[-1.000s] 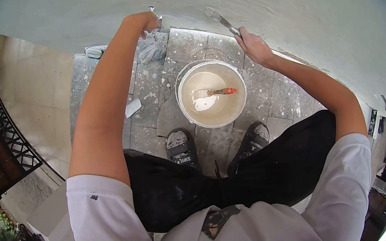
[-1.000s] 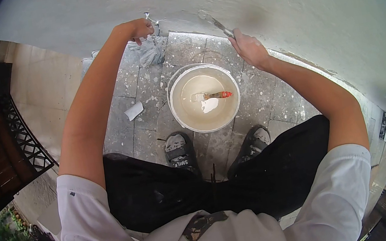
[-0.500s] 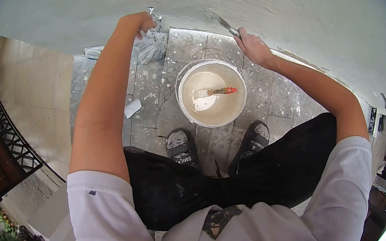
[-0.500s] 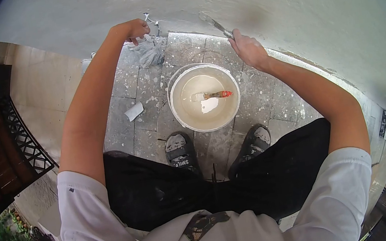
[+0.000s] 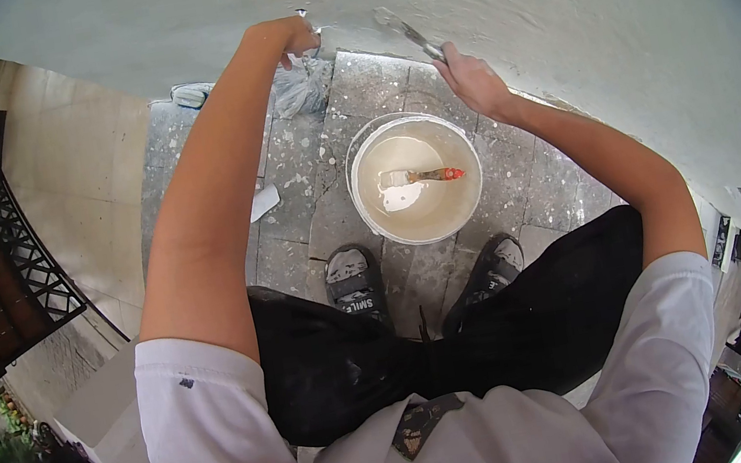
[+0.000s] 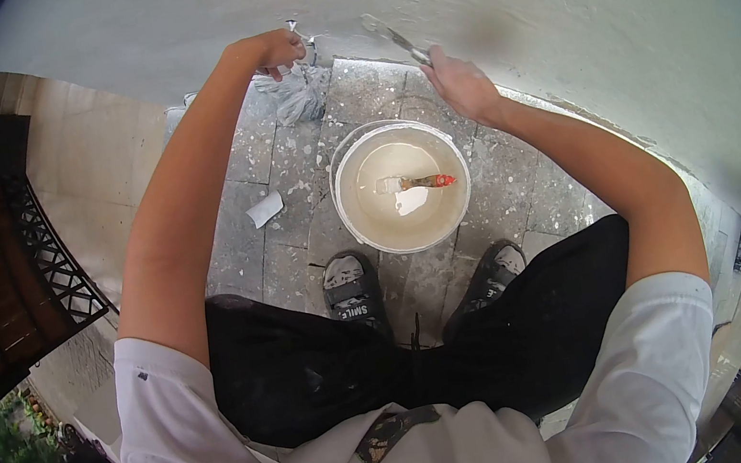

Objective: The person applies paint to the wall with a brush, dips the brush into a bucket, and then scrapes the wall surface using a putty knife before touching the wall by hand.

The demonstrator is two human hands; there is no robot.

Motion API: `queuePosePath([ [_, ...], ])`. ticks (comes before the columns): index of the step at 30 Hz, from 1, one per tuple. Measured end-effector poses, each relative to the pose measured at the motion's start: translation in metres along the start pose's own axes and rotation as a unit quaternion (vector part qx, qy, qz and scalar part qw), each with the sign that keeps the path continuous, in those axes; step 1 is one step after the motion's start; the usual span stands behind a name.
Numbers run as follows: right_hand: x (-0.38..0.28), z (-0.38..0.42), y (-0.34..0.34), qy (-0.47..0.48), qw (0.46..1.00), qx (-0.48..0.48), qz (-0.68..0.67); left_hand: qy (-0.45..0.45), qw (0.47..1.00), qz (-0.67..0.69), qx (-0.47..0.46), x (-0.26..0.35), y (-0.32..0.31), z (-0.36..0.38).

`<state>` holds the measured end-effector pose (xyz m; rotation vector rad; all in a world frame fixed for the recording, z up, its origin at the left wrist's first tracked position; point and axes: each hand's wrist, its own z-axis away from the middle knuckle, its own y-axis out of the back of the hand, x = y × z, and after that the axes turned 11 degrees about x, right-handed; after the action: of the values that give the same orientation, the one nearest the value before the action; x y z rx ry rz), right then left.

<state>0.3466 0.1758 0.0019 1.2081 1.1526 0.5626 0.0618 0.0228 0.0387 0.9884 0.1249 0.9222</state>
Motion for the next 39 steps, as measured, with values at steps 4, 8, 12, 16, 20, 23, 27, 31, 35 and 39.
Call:
queuePosePath([
  [4,-0.034,-0.03,-0.016,0.03,0.999,0.015,-0.004,0.024,0.999,-0.026,-0.008,-0.02,-0.004,-0.007],
  [8,-0.028,-0.028,-0.004,0.027,0.999,0.002,0.027,0.031,0.999,-0.019,-0.006,-0.023,-0.002,-0.012],
  [12,-0.001,-0.001,0.018,-0.005,0.998,-0.025,0.053,0.018,1.0,-0.014,0.0,-0.013,-0.002,-0.01],
  [16,0.032,0.026,0.027,-0.01,0.995,-0.02,0.093,0.001,1.0,-0.027,-0.011,-0.001,0.0,-0.021],
  [20,0.04,0.038,0.033,-0.024,0.993,-0.036,0.112,0.004,1.0,-0.021,-0.006,0.008,-0.002,-0.024],
  [23,0.036,0.032,0.03,-0.019,0.991,-0.063,0.115,0.005,1.0,-0.017,0.003,0.01,0.0,-0.019],
  [27,0.033,0.011,0.002,0.019,0.991,-0.074,0.11,-0.011,1.0,0.001,0.002,-0.005,-0.005,-0.013],
  [31,0.008,-0.024,-0.026,0.032,0.991,-0.095,0.086,0.007,1.0,-0.005,-0.014,-0.024,-0.006,-0.002],
  [35,-0.006,-0.034,-0.047,0.044,0.991,-0.089,0.09,0.033,0.999,-0.009,-0.01,-0.044,-0.006,-0.001],
  [39,-0.007,-0.021,-0.033,0.012,0.99,-0.106,0.096,0.033,0.999,-0.003,-0.009,-0.04,0.0,-0.006],
])
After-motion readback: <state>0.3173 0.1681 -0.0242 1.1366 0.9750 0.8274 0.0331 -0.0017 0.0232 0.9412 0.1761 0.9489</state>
